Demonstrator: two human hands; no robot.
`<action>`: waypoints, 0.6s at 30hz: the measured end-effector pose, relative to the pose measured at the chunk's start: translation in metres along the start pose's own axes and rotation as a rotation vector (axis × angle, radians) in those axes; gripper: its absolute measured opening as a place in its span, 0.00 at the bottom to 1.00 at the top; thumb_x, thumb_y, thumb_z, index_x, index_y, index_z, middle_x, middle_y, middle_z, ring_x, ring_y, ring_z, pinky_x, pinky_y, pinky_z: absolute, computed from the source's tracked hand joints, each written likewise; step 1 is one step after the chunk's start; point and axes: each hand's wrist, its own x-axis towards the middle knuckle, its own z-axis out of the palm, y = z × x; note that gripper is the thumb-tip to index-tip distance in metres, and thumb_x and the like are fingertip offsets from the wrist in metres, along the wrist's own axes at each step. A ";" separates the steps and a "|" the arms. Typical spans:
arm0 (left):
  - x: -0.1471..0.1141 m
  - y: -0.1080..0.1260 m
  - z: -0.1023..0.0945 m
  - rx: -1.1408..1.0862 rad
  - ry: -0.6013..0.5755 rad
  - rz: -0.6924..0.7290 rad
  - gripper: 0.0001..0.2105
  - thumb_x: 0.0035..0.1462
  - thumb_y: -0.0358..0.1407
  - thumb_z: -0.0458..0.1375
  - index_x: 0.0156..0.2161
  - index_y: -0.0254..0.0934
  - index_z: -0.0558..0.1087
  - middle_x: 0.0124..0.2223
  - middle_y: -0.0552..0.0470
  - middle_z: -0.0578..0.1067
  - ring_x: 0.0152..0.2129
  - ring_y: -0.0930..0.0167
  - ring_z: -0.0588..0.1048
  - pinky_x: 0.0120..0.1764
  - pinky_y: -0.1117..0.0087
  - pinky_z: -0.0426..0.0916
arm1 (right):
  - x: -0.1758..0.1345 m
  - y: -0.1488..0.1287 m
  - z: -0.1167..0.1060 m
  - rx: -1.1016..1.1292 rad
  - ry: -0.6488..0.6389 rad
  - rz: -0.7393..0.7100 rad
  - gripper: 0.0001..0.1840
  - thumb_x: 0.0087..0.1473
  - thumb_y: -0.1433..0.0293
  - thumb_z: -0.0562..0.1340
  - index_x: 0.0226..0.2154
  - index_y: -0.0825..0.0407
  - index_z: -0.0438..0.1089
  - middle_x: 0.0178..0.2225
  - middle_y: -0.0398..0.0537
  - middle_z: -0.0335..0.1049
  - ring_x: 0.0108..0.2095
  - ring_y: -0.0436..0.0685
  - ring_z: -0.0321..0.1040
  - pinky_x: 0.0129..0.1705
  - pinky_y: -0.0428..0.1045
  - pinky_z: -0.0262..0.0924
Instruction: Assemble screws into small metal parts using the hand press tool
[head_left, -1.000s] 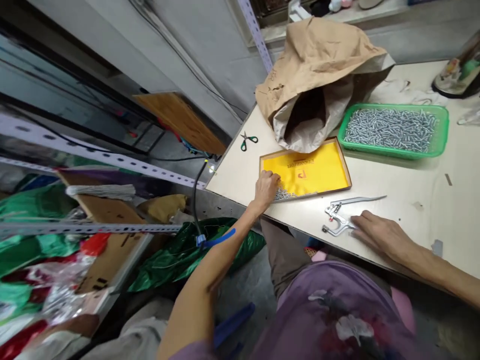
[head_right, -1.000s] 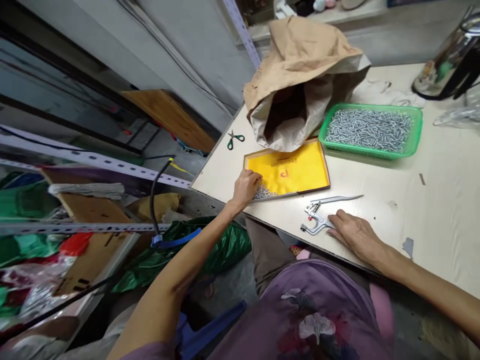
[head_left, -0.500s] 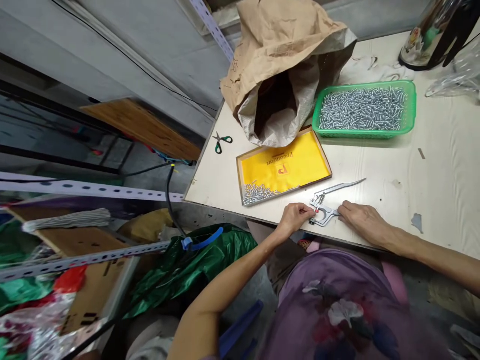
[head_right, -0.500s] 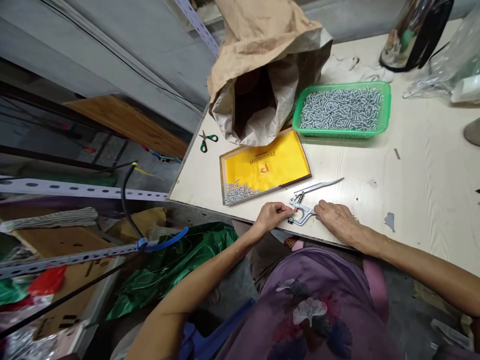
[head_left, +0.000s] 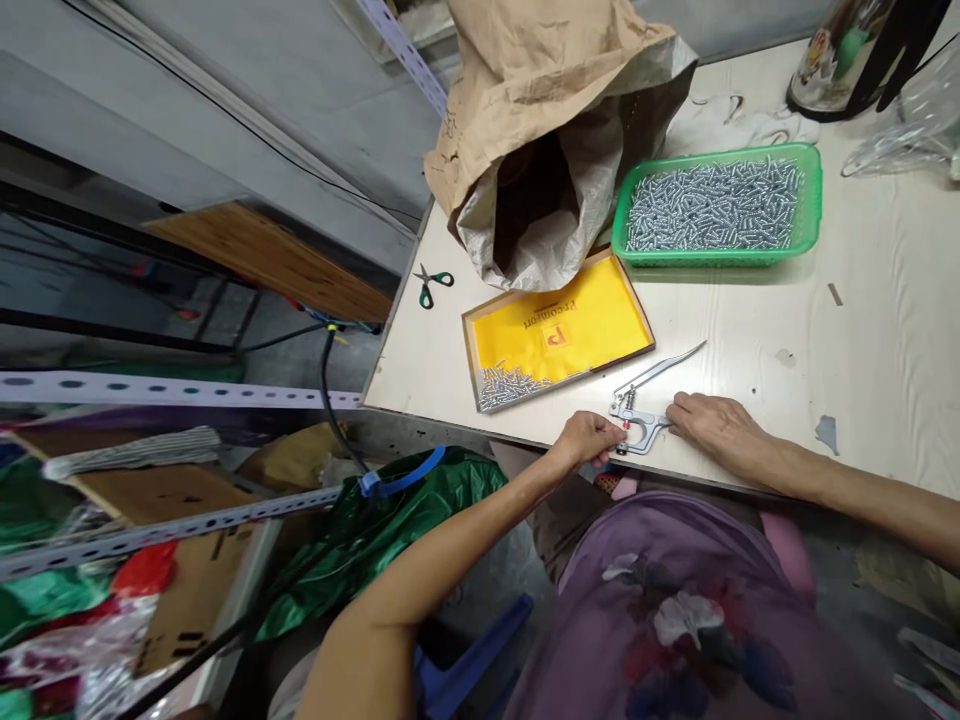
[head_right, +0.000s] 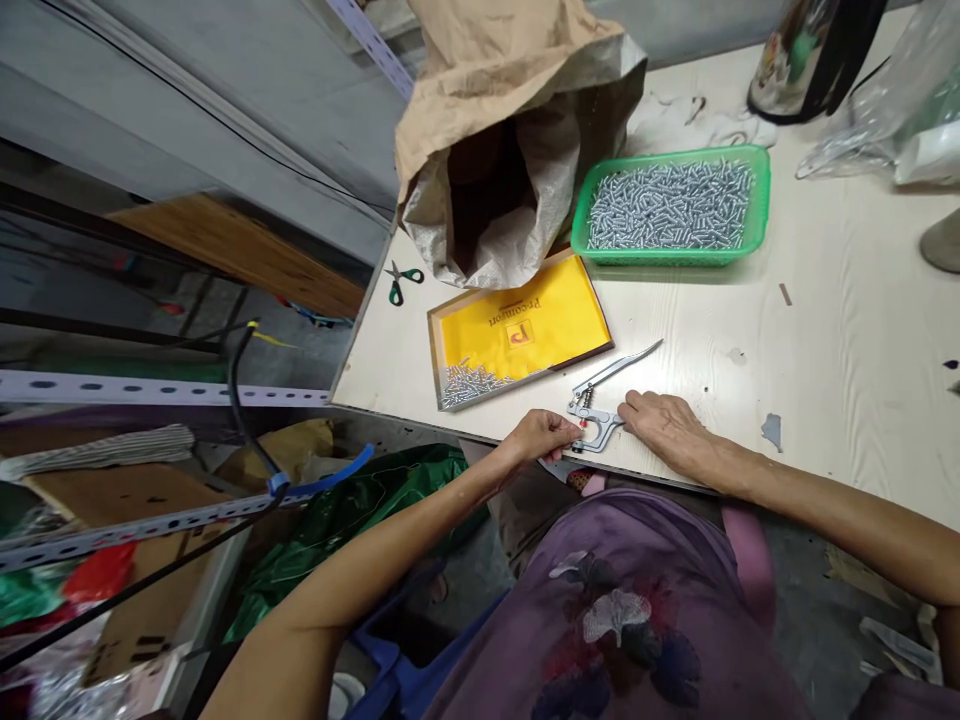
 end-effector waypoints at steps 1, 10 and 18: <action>-0.001 0.000 0.001 -0.037 0.004 -0.016 0.07 0.57 0.30 0.59 0.28 0.30 0.74 0.12 0.63 0.62 0.10 0.80 0.60 0.18 0.79 0.57 | 0.001 0.004 0.000 -0.016 0.039 -0.005 0.09 0.63 0.67 0.55 0.42 0.53 0.67 0.44 0.56 0.69 0.39 0.59 0.66 0.36 0.51 0.57; -0.003 0.001 0.004 -0.087 0.015 -0.021 0.09 0.57 0.28 0.60 0.26 0.31 0.72 0.13 0.63 0.62 0.09 0.81 0.61 0.17 0.80 0.57 | 0.013 0.037 0.005 -0.129 0.150 0.006 0.47 0.52 0.47 0.60 0.63 0.58 0.50 0.57 0.66 0.62 0.56 0.73 0.55 0.54 0.64 0.50; -0.004 -0.009 0.003 0.098 0.025 0.056 0.09 0.61 0.34 0.57 0.30 0.31 0.73 0.16 0.60 0.64 0.13 0.77 0.65 0.21 0.77 0.62 | 0.012 0.028 -0.003 -0.081 0.116 0.003 0.31 0.54 0.55 0.62 0.54 0.58 0.62 0.43 0.60 0.69 0.43 0.67 0.62 0.43 0.57 0.57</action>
